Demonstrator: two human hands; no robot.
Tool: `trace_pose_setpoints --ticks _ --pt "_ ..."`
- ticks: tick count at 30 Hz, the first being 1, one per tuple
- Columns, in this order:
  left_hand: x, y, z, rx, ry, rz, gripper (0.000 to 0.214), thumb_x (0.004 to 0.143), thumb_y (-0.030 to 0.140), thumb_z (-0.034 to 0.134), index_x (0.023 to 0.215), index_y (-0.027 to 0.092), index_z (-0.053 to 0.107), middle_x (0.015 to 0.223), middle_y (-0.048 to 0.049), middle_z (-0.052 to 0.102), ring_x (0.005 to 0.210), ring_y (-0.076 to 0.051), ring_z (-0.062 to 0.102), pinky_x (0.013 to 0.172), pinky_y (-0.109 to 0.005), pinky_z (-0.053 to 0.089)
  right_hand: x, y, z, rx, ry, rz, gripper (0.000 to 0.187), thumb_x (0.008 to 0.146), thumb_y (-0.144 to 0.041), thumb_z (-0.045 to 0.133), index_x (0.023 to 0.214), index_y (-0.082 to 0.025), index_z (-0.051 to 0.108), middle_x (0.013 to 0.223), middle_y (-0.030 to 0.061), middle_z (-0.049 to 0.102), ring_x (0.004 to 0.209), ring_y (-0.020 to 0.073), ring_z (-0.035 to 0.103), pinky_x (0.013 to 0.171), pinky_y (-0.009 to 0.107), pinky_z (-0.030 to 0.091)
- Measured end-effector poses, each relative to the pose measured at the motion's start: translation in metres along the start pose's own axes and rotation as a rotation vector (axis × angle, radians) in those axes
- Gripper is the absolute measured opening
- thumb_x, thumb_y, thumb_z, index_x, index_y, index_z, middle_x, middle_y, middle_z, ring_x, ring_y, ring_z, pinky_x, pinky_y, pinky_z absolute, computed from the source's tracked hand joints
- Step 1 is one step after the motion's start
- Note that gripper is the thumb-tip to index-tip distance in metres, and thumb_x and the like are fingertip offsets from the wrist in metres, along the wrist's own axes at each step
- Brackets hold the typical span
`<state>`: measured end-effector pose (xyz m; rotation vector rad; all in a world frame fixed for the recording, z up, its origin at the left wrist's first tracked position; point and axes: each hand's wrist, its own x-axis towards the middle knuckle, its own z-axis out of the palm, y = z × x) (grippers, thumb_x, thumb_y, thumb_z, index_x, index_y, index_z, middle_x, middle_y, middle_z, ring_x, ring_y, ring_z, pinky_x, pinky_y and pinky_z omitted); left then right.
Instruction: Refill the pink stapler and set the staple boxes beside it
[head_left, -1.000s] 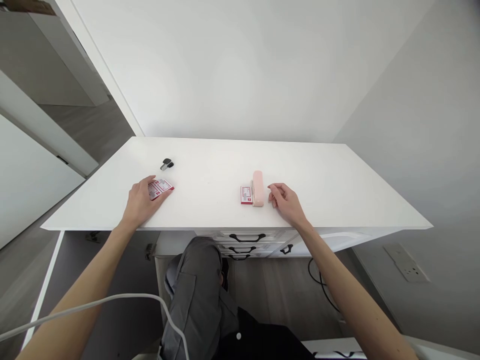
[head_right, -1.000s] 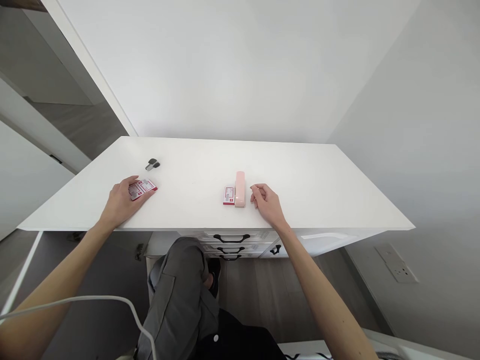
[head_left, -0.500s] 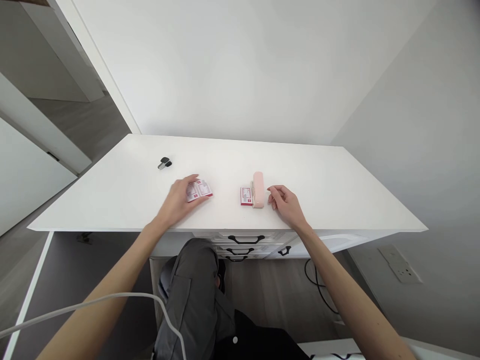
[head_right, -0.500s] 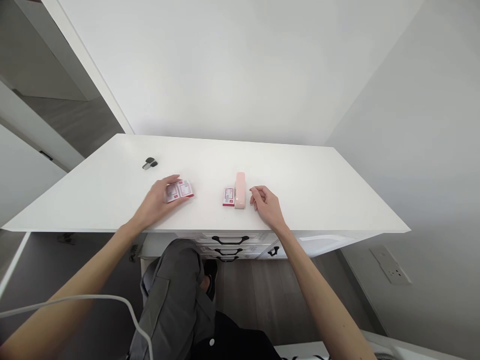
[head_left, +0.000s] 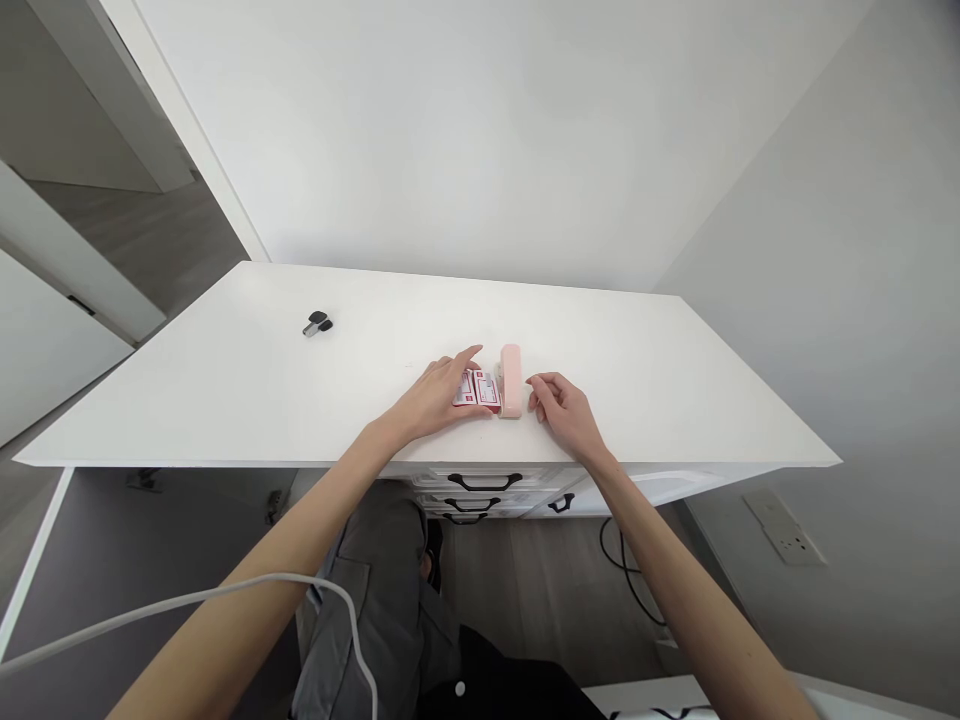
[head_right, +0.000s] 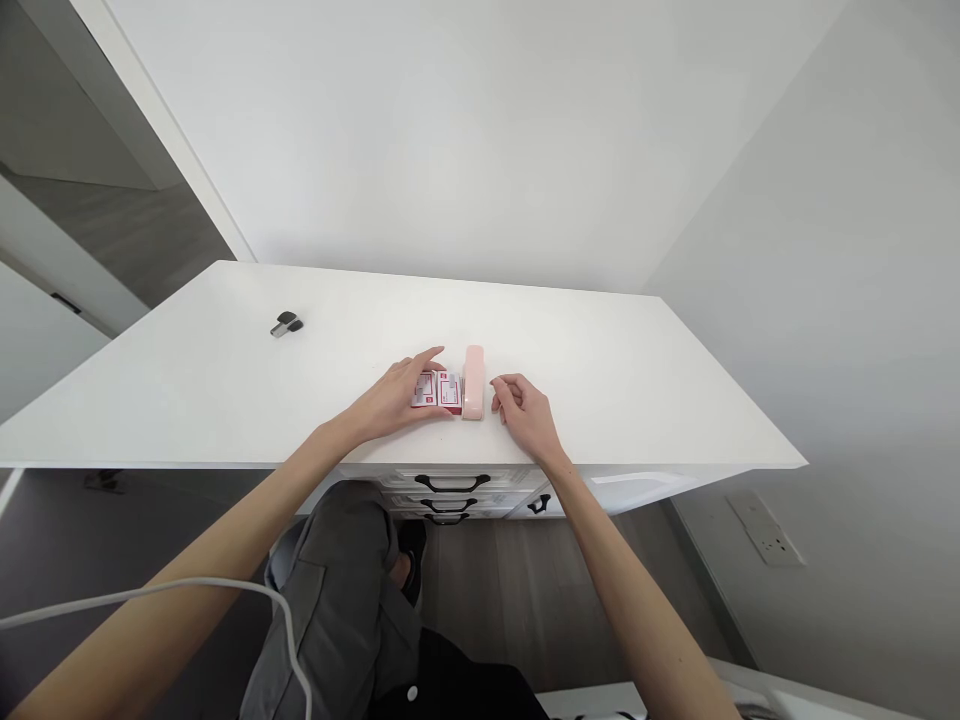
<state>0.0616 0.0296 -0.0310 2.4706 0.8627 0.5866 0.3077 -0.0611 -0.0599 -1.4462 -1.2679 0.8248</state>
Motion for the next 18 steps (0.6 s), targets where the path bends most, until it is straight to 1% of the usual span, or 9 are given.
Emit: trace_pose_setpoints --ticks 3,7,10,13,15,18 --pt "0.001 0.001 0.000 -0.029 0.037 0.043 0.106 0.085 0.065 0.078 0.168 0.031 0.021 0.153 -0.0153 0.055 0.129 -0.035 0.059 0.113 -0.053 0.044 0.000 0.000 0.001 -0.015 -0.019 -0.010 0.048 0.097 -0.071 0.058 0.103 -0.024 0.067 0.078 0.0007 0.067 0.063 0.0163 0.053 0.066 0.032 0.046" --pt "0.006 0.008 -0.001 -0.085 0.083 0.112 0.115 0.083 0.063 0.081 0.170 0.037 0.011 0.161 -0.0150 0.046 0.128 -0.034 0.061 0.112 -0.054 0.046 0.001 0.001 0.002 -0.030 -0.026 -0.013 0.049 0.097 -0.072 0.059 0.103 -0.024 0.067 0.079 0.0017 0.068 0.065 0.0172 0.055 0.065 0.032 0.046" --pt "0.013 0.014 0.001 -0.110 0.079 0.147 0.116 0.084 0.061 0.082 0.170 0.039 0.008 0.163 -0.0146 0.042 0.129 -0.034 0.061 0.112 -0.053 0.048 0.002 0.001 0.002 -0.023 -0.033 -0.023 0.048 0.097 -0.071 0.058 0.102 -0.024 0.067 0.079 0.0016 0.068 0.066 0.0177 0.055 0.065 0.032 0.045" --pt "0.020 0.019 0.008 -0.109 0.057 0.153 0.116 0.084 0.061 0.082 0.170 0.040 0.007 0.163 -0.0155 0.042 0.130 -0.036 0.061 0.112 -0.056 0.048 0.002 0.000 0.002 -0.033 -0.037 -0.024 0.048 0.097 -0.072 0.057 0.102 -0.025 0.067 0.079 0.0018 0.068 0.066 0.0183 0.056 0.066 0.032 0.045" --pt "0.022 0.019 0.013 -0.087 0.054 0.173 0.118 0.082 0.062 0.083 0.170 0.039 0.008 0.165 -0.0166 0.040 0.137 -0.039 0.056 0.115 -0.058 0.046 0.002 -0.001 0.002 -0.037 -0.036 -0.024 0.048 0.097 -0.072 0.057 0.102 -0.025 0.067 0.079 0.0016 0.068 0.066 0.0183 0.056 0.066 0.032 0.045" --pt "0.019 0.014 0.015 -0.032 0.094 0.194 0.125 0.076 0.067 0.086 0.170 0.035 0.012 0.170 -0.0179 0.032 0.155 -0.043 0.036 0.124 -0.062 0.035 0.002 -0.001 0.001 -0.030 -0.040 -0.029 0.047 0.098 -0.071 0.058 0.102 -0.025 0.067 0.078 0.0012 0.068 0.066 0.0179 0.056 0.067 0.032 0.045"
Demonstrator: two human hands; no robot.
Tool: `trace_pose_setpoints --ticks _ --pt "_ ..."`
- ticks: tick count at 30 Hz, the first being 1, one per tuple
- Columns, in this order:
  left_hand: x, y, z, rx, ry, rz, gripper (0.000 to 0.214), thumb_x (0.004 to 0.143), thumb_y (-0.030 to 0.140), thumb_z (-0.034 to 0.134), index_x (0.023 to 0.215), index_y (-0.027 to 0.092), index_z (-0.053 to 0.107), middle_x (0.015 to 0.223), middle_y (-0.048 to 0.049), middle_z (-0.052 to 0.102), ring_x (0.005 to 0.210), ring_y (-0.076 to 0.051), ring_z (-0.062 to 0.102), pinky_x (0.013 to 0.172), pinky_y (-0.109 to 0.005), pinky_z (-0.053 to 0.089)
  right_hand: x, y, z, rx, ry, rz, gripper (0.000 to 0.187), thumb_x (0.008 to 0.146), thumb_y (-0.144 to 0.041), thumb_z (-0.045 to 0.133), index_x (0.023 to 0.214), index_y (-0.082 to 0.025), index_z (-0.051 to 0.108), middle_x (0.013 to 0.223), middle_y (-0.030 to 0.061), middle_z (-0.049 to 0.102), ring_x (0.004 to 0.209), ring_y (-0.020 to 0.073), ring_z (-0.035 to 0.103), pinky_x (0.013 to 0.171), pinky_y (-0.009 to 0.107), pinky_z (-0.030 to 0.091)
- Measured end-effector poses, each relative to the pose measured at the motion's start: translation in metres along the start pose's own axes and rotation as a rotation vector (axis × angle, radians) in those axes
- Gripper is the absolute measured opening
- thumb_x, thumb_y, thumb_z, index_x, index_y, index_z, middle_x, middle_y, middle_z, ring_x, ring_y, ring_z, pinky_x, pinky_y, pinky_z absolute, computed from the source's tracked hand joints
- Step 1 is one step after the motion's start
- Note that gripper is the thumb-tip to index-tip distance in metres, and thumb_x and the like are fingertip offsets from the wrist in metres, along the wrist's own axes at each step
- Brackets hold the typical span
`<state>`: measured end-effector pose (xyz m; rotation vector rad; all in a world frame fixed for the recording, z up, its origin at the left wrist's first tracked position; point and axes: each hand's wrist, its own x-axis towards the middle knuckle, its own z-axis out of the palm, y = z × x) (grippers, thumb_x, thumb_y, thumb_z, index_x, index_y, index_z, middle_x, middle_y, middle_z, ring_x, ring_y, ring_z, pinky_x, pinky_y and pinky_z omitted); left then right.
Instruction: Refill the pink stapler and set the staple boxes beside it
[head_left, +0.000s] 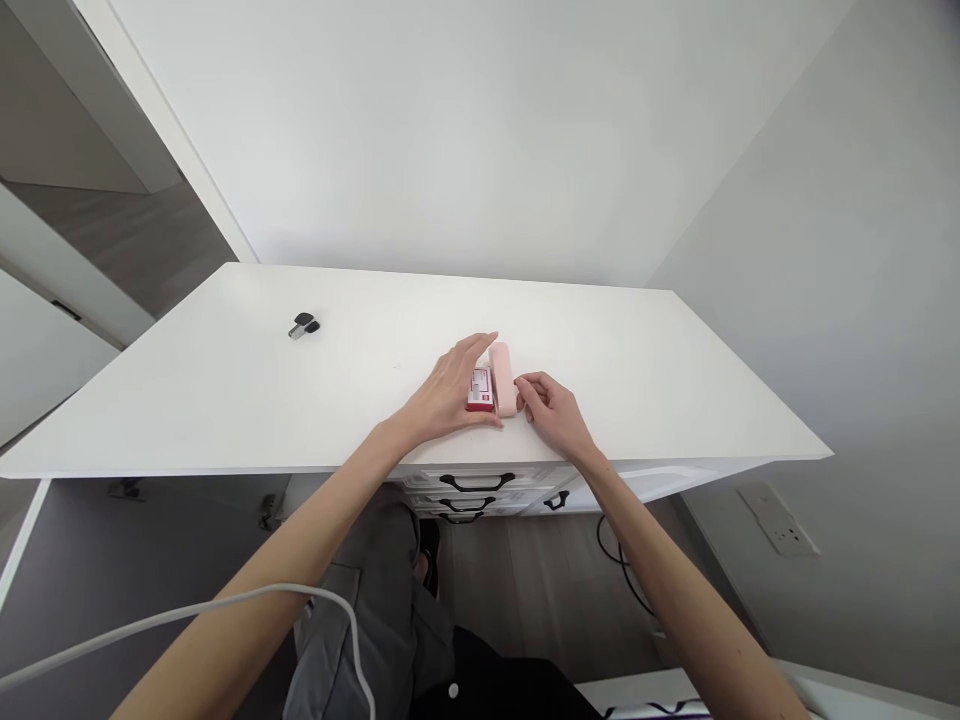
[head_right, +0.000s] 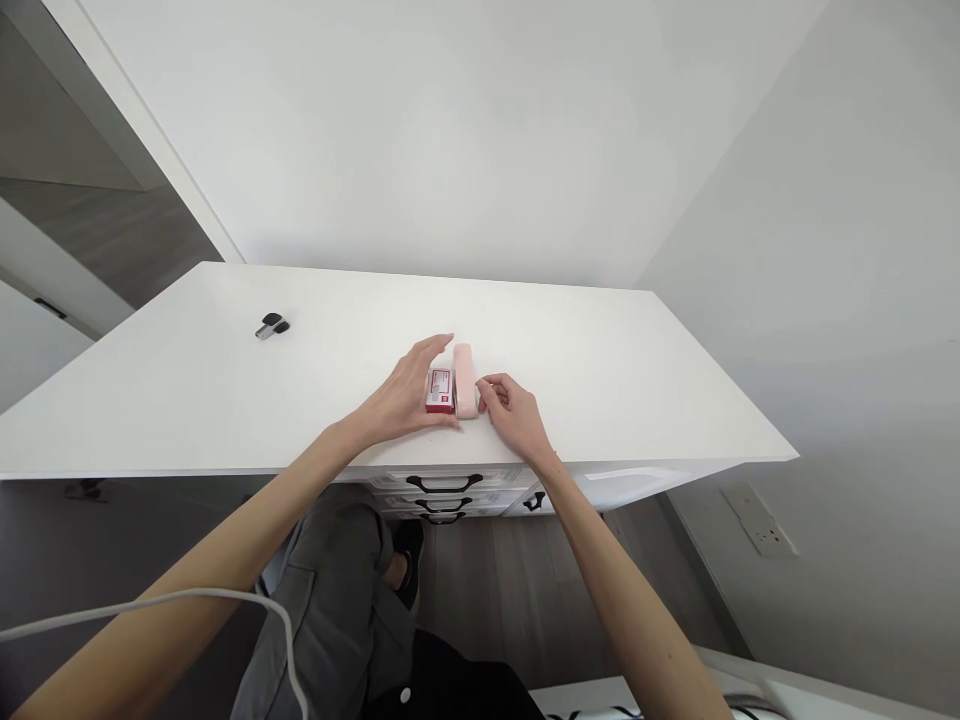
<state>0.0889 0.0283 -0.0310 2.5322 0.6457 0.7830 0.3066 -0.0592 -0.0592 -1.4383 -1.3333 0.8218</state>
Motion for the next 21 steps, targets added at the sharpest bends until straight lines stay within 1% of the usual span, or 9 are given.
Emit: trace_pose_setpoints --ticks 1,2,6,8,12,16,21 --pt "-0.004 -0.003 -0.001 0.012 0.011 -0.013 0.127 0.073 0.069 0.087 0.170 0.033 0.013 0.171 -0.0183 0.031 0.158 -0.043 0.032 0.126 -0.062 0.033 0.000 0.000 0.000 0.003 -0.001 -0.003 0.047 0.098 -0.070 0.058 0.102 -0.024 0.067 0.078 0.0012 0.068 0.067 0.0179 0.057 0.068 0.032 0.045" --pt "-0.008 -0.005 -0.004 0.015 0.015 -0.042 0.128 0.072 0.070 0.087 0.170 0.032 0.015 0.171 -0.0186 0.032 0.158 -0.043 0.032 0.126 -0.062 0.032 0.000 0.000 0.000 0.004 -0.003 -0.005 0.046 0.098 -0.070 0.058 0.102 -0.024 0.067 0.079 0.0014 0.069 0.068 0.0181 0.057 0.068 0.033 0.045" --pt "-0.024 -0.015 -0.013 -0.020 -0.029 -0.207 0.127 0.071 0.072 0.087 0.169 0.032 0.017 0.159 -0.0173 0.051 0.150 -0.042 0.044 0.123 -0.063 0.034 0.000 0.001 0.000 -0.011 -0.013 -0.002 0.047 0.098 -0.070 0.058 0.104 -0.025 0.067 0.080 0.0022 0.071 0.071 0.0193 0.059 0.069 0.033 0.045" --pt "-0.028 -0.017 -0.015 -0.046 -0.050 -0.250 0.124 0.073 0.070 0.086 0.169 0.032 0.016 0.156 -0.0161 0.056 0.149 -0.041 0.045 0.123 -0.063 0.033 0.000 0.002 -0.001 -0.020 -0.019 -0.002 0.048 0.098 -0.071 0.058 0.105 -0.025 0.067 0.081 0.0023 0.072 0.071 0.0193 0.060 0.069 0.033 0.046" --pt "-0.028 -0.016 -0.010 -0.088 -0.041 -0.284 0.120 0.075 0.067 0.086 0.167 0.030 0.017 0.150 -0.0171 0.062 0.146 -0.040 0.052 0.120 -0.060 0.037 -0.001 0.001 -0.001 -0.033 -0.028 0.002 0.048 0.097 -0.071 0.058 0.107 -0.025 0.067 0.082 0.0024 0.073 0.073 0.0195 0.061 0.070 0.033 0.046" --pt "-0.024 -0.016 -0.005 -0.091 -0.039 -0.320 0.117 0.077 0.067 0.084 0.167 0.029 0.020 0.147 -0.0175 0.064 0.142 -0.039 0.056 0.116 -0.057 0.042 0.000 0.000 -0.001 -0.037 -0.030 0.002 0.047 0.097 -0.071 0.058 0.106 -0.025 0.066 0.081 0.0024 0.073 0.072 0.0203 0.060 0.070 0.034 0.045" --pt "-0.020 -0.016 -0.002 -0.084 -0.040 -0.331 0.119 0.075 0.066 0.086 0.167 0.027 0.022 0.145 -0.0168 0.066 0.139 -0.038 0.059 0.115 -0.056 0.044 0.001 0.000 -0.001 -0.054 -0.046 -0.002 0.048 0.097 -0.071 0.058 0.107 -0.025 0.067 0.083 0.0036 0.075 0.074 0.0205 0.062 0.071 0.034 0.045"
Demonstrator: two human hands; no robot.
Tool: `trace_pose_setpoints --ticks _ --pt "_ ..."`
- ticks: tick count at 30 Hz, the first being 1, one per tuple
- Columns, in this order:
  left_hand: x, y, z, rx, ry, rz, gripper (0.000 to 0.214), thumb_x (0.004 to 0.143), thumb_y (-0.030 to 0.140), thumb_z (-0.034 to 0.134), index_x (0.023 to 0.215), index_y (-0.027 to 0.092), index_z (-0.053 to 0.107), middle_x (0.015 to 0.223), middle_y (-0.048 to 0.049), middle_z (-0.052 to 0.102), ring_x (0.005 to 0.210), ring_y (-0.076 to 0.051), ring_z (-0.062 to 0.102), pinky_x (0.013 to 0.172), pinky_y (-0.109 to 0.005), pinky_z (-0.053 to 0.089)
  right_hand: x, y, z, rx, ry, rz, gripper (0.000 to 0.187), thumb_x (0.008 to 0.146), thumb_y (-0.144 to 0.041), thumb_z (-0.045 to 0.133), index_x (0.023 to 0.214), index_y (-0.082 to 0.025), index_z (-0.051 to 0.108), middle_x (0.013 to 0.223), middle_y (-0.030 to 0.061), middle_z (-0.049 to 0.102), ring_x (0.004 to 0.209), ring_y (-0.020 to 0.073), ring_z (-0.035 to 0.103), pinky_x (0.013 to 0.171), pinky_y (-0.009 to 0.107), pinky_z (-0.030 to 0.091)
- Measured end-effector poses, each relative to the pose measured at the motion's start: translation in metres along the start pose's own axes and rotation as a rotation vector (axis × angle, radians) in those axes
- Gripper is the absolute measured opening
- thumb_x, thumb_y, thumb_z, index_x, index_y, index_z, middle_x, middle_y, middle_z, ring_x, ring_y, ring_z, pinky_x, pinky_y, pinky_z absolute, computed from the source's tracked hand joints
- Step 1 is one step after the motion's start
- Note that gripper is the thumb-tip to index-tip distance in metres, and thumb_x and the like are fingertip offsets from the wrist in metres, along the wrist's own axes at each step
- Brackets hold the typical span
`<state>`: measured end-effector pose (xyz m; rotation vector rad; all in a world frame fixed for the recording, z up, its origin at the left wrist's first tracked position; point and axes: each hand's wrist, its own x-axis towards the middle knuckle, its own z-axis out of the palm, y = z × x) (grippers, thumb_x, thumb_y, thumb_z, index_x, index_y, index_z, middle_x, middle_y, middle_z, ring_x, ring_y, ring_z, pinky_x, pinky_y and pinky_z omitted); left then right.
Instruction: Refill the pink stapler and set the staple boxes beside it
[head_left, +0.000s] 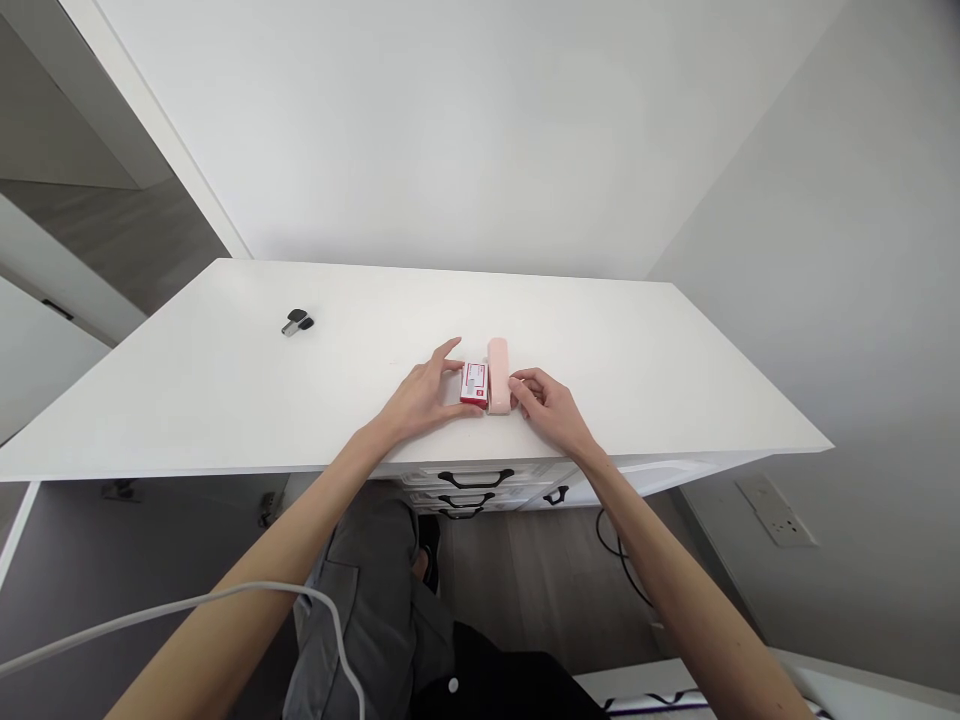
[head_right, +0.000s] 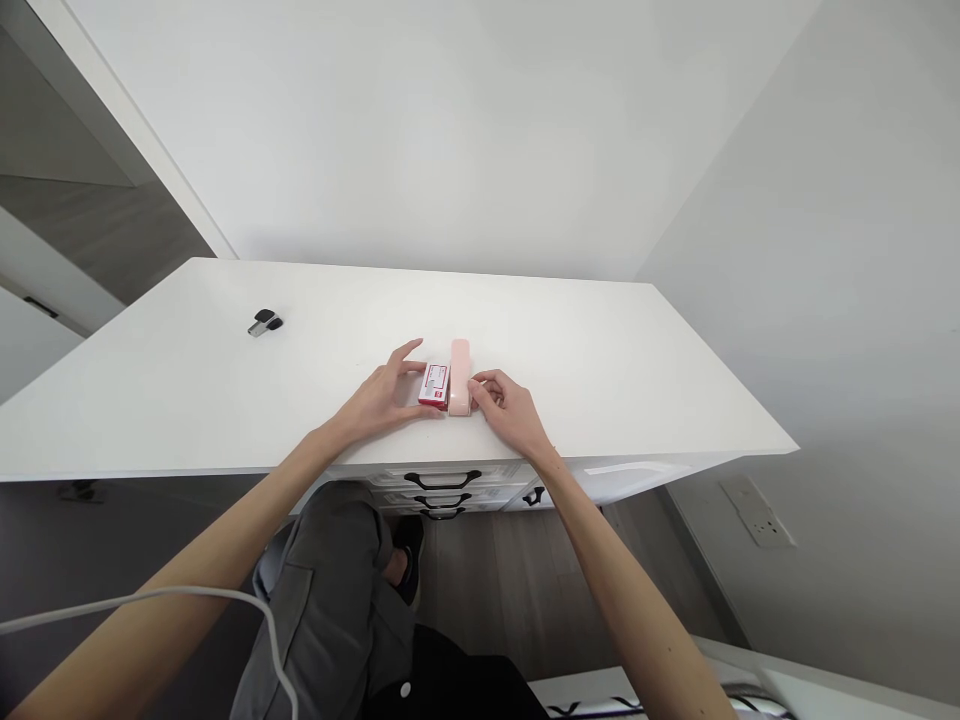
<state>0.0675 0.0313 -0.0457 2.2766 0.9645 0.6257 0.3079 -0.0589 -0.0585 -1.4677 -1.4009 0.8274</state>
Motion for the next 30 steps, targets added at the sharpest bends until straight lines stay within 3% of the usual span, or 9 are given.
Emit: trace_pose_setpoints --ticks 5,11,16,21,25,27,30 --pt "-0.002 0.001 -0.003 -0.068 0.004 0.011 0.118 0.074 0.066 0.086 0.166 0.031 0.022 0.150 -0.0156 0.063 0.139 -0.036 0.059 0.115 -0.056 0.045 0.000 0.000 0.000 -0.003 0.002 -0.007 0.048 0.097 -0.071 0.058 0.107 -0.025 0.067 0.082 0.0033 0.075 0.074 0.0201 0.063 0.071 0.034 0.046" --pt "-0.006 0.006 -0.010 -0.153 -0.011 0.012 0.099 0.086 0.060 0.078 0.164 0.033 0.023 0.153 -0.0118 0.062 0.140 -0.030 0.059 0.117 -0.052 0.044 -0.001 0.000 0.000 -0.009 0.006 -0.015 0.048 0.097 -0.070 0.058 0.106 -0.024 0.066 0.083 0.0041 0.075 0.074 0.0203 0.062 0.071 0.034 0.046" --pt "-0.002 0.005 -0.005 -0.133 0.008 0.002 0.102 0.083 0.062 0.080 0.164 0.032 0.025 0.148 -0.0104 0.065 0.137 -0.031 0.060 0.117 -0.051 0.045 -0.001 -0.001 0.000 -0.009 0.000 -0.009 0.049 0.097 -0.070 0.058 0.107 -0.023 0.066 0.083 0.0034 0.074 0.073 0.0195 0.061 0.071 0.034 0.044" --pt "-0.002 -0.002 -0.002 -0.078 0.030 0.065 0.104 0.082 0.062 0.082 0.164 0.032 0.026 0.154 -0.0114 0.059 0.139 -0.031 0.057 0.118 -0.052 0.045 -0.001 -0.001 0.000 0.002 -0.001 -0.008 0.045 0.099 -0.066 0.058 0.107 -0.023 0.066 0.082 0.0021 0.073 0.073 0.0187 0.059 0.071 0.033 0.043" --pt "-0.010 -0.018 -0.018 0.019 0.156 0.068 0.083 0.093 0.059 0.070 0.161 0.028 0.034 0.156 -0.0129 0.055 0.144 -0.030 0.052 0.121 -0.052 0.043 -0.002 0.000 0.001 0.022 -0.005 -0.002 0.043 0.100 -0.065 0.058 0.108 -0.024 0.066 0.083 0.0021 0.073 0.074 0.0189 0.059 0.073 0.034 0.045" --pt "-0.017 -0.031 -0.034 0.150 0.279 0.048 0.069 0.099 0.058 0.061 0.156 0.025 0.042 0.157 -0.0141 0.053 0.148 -0.032 0.047 0.124 -0.054 0.038 -0.003 0.001 0.001 0.034 -0.002 0.002 0.043 0.100 -0.065 0.058 0.108 -0.024 0.067 0.084 0.0022 0.072 0.074 0.0189 0.059 0.073 0.034 0.045" --pt "-0.030 -0.057 -0.062 0.389 0.421 -0.001 0.064 0.098 0.058 0.060 0.151 0.022 0.047 0.161 -0.0175 0.046 0.153 -0.037 0.037 0.128 -0.061 0.029 -0.003 0.000 0.002 0.041 -0.001 0.006 0.043 0.100 -0.065 0.058 0.105 -0.024 0.067 0.082 0.0018 0.071 0.073 0.0184 0.058 0.072 0.033 0.044"
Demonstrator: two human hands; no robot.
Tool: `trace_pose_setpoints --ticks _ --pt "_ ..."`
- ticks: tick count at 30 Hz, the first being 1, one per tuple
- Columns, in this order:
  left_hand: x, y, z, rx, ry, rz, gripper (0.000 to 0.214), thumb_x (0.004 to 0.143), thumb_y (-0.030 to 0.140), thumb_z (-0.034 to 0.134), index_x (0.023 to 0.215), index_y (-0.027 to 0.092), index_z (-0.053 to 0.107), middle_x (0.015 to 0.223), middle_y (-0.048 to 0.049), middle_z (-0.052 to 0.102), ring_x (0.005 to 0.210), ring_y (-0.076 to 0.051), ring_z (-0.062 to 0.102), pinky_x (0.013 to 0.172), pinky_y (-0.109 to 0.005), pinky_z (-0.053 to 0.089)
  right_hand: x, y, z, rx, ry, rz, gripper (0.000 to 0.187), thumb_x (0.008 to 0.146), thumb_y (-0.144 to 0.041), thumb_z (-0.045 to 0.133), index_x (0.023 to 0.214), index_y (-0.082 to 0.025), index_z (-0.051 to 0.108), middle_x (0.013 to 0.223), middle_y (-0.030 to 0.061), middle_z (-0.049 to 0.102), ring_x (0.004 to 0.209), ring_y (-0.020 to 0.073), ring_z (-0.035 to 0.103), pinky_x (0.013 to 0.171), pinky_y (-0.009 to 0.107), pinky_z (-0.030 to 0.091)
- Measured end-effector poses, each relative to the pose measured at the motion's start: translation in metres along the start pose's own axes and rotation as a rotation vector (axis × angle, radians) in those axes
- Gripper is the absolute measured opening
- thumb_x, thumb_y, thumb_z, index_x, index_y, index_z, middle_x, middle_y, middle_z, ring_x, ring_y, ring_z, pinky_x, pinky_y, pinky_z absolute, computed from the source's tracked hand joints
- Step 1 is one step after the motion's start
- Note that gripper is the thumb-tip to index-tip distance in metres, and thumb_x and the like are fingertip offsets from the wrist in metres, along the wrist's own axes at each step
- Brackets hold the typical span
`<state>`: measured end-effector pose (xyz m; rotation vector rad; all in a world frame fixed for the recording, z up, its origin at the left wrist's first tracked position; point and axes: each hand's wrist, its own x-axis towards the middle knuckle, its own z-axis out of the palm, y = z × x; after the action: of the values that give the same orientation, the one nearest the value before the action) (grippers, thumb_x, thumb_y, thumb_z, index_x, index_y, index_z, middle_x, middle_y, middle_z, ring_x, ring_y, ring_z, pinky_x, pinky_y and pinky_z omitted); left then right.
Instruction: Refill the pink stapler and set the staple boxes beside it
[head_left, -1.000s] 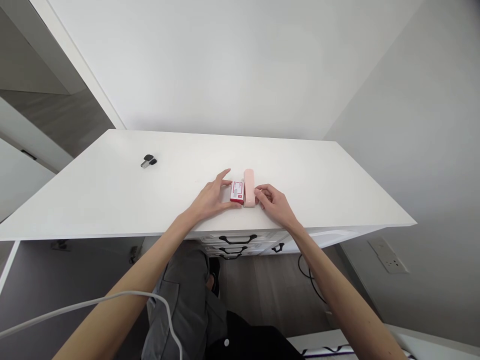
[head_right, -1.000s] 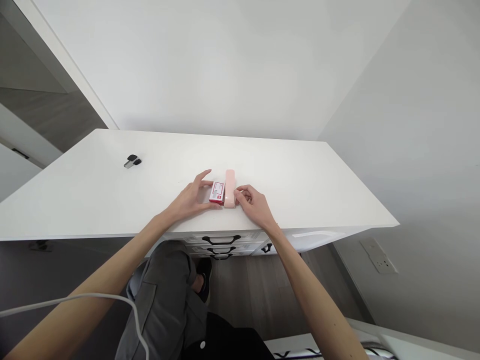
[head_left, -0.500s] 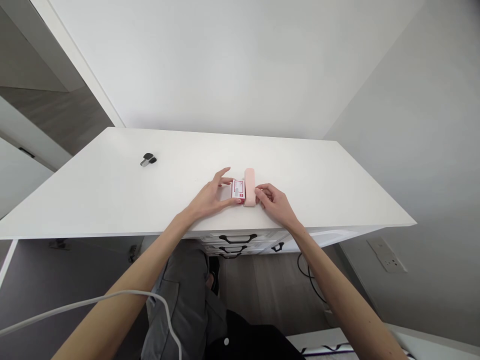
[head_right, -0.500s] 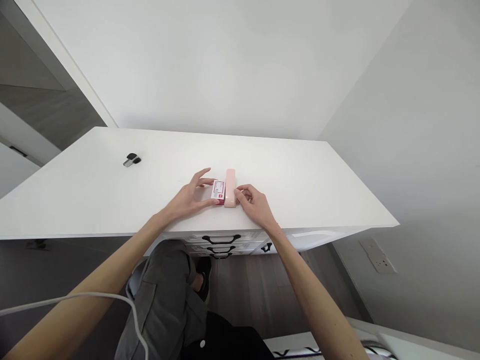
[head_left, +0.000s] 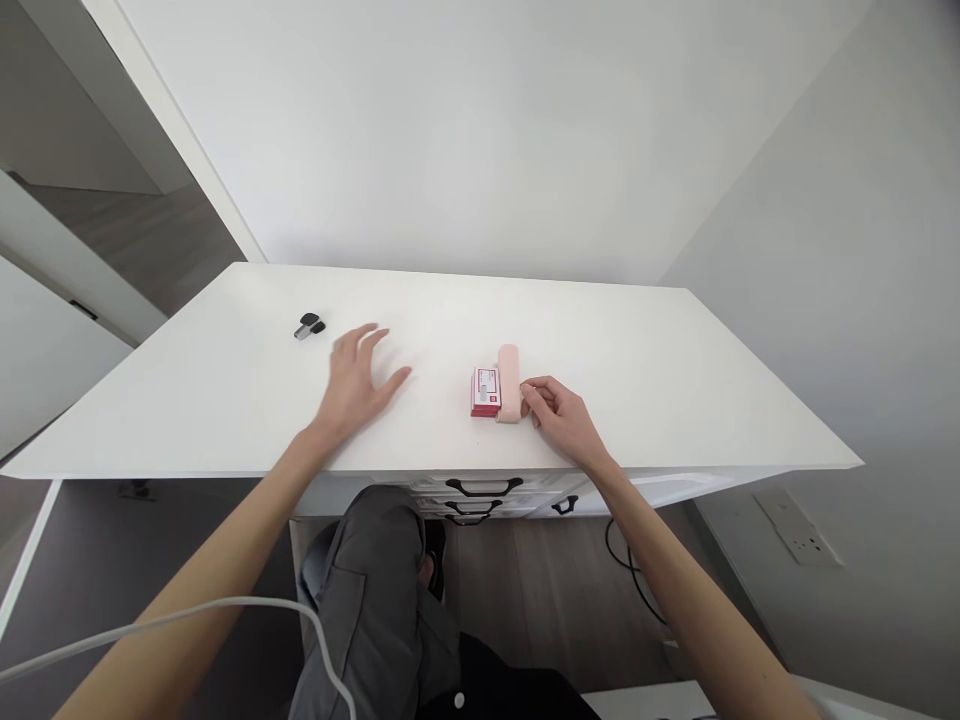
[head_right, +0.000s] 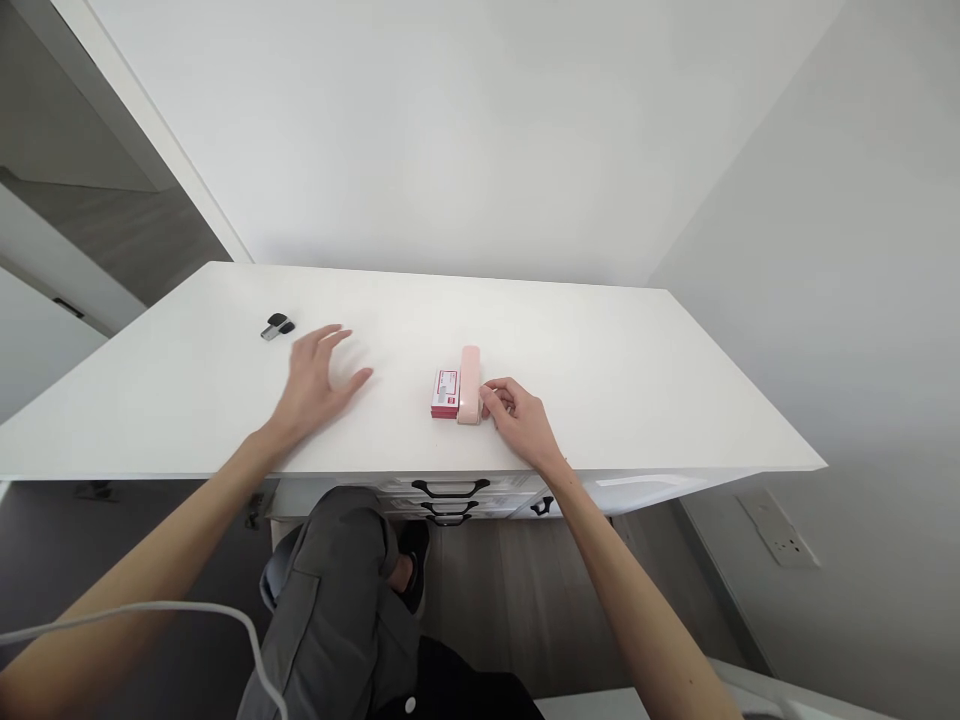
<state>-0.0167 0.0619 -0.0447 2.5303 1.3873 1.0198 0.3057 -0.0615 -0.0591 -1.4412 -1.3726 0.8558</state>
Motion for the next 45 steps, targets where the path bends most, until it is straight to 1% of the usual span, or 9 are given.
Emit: trace_pose_setpoints --ticks 4,7,11,15,21,28,32,36,45 --pt "0.000 -0.046 -0.021 0.224 0.086 -0.147 0.066 0.098 0.056 0.056 0.151 0.018 0.047 0.168 -0.0218 0.034 0.157 -0.045 0.025 0.126 -0.068 0.024 0.001 -0.003 0.001 -0.004 0.007 0.003 0.045 0.100 -0.067 0.057 0.103 -0.023 0.067 0.081 0.0017 0.070 0.070 0.0180 0.057 0.070 0.033 0.044" --pt "0.008 -0.071 -0.027 0.290 0.074 -0.277 0.069 0.098 0.055 0.051 0.154 0.016 0.044 0.171 -0.0220 0.031 0.160 -0.045 0.021 0.127 -0.067 0.021 0.002 -0.003 0.002 -0.008 0.012 -0.001 0.047 0.099 -0.069 0.057 0.102 -0.023 0.066 0.079 0.0019 0.070 0.067 0.0181 0.056 0.069 0.033 0.044" --pt "0.022 -0.086 -0.027 0.313 -0.044 -0.399 0.075 0.099 0.055 0.043 0.158 0.009 0.040 0.170 -0.0245 0.036 0.160 -0.044 0.024 0.128 -0.065 0.022 0.002 0.001 0.003 -0.006 0.011 -0.006 0.048 0.099 -0.070 0.056 0.103 -0.023 0.067 0.079 0.0026 0.070 0.068 0.0185 0.056 0.068 0.033 0.045" --pt "0.026 -0.085 -0.025 0.298 -0.117 -0.356 0.073 0.101 0.052 0.037 0.160 0.009 0.041 0.170 -0.0209 0.038 0.157 -0.041 0.033 0.127 -0.062 0.028 0.002 0.003 0.003 -0.008 0.011 -0.007 0.047 0.099 -0.069 0.056 0.103 -0.023 0.067 0.080 0.0027 0.071 0.069 0.0186 0.056 0.068 0.033 0.045" --pt "0.025 -0.063 -0.006 0.195 -0.181 -0.075 0.066 0.102 0.047 0.037 0.157 0.012 0.047 0.165 -0.0149 0.049 0.155 -0.035 0.039 0.129 -0.054 0.028 0.002 0.001 0.003 -0.014 0.010 -0.007 0.046 0.100 -0.068 0.056 0.102 -0.024 0.067 0.080 0.0026 0.071 0.069 0.0191 0.057 0.069 0.033 0.045" --pt "0.029 0.006 0.028 0.030 -0.263 0.317 0.053 0.103 0.025 0.038 0.154 0.024 0.052 0.162 -0.0057 0.054 0.162 -0.031 0.025 0.129 -0.057 0.027 0.002 -0.001 0.003 -0.008 0.006 0.007 0.046 0.100 -0.068 0.056 0.103 -0.023 0.067 0.079 0.0021 0.070 0.070 0.0187 0.055 0.069 0.033 0.044" --pt "0.027 0.035 0.038 0.107 -0.162 0.202 0.050 0.102 0.027 0.043 0.150 0.023 0.059 0.145 -0.0172 0.058 0.137 -0.038 0.047 0.113 -0.060 0.041 0.002 -0.002 0.003 -0.021 0.012 0.010 0.048 0.099 -0.069 0.056 0.102 -0.023 0.067 0.079 0.0023 0.071 0.070 0.0190 0.057 0.069 0.033 0.044" --pt "0.026 0.047 0.044 0.098 -0.288 0.164 0.052 0.104 0.032 0.041 0.153 0.021 0.057 0.109 -0.0133 0.066 0.104 -0.032 0.061 0.098 -0.053 0.048 0.002 -0.003 0.003 -0.037 0.014 0.003 0.048 0.099 -0.070 0.055 0.102 -0.024 0.067 0.078 0.0025 0.071 0.071 0.0196 0.059 0.069 0.034 0.045" --pt "0.037 0.062 0.061 -0.053 -0.288 0.147 0.035 0.106 0.035 0.045 0.124 0.023 0.072 0.096 -0.0077 0.066 0.094 -0.026 0.065 0.091 -0.043 0.048 0.003 -0.003 0.003 -0.040 0.018 0.004 0.048 0.099 -0.070 0.055 0.101 -0.024 0.066 0.078 0.0027 0.071 0.069 0.0196 0.058 0.067 0.033 0.045"
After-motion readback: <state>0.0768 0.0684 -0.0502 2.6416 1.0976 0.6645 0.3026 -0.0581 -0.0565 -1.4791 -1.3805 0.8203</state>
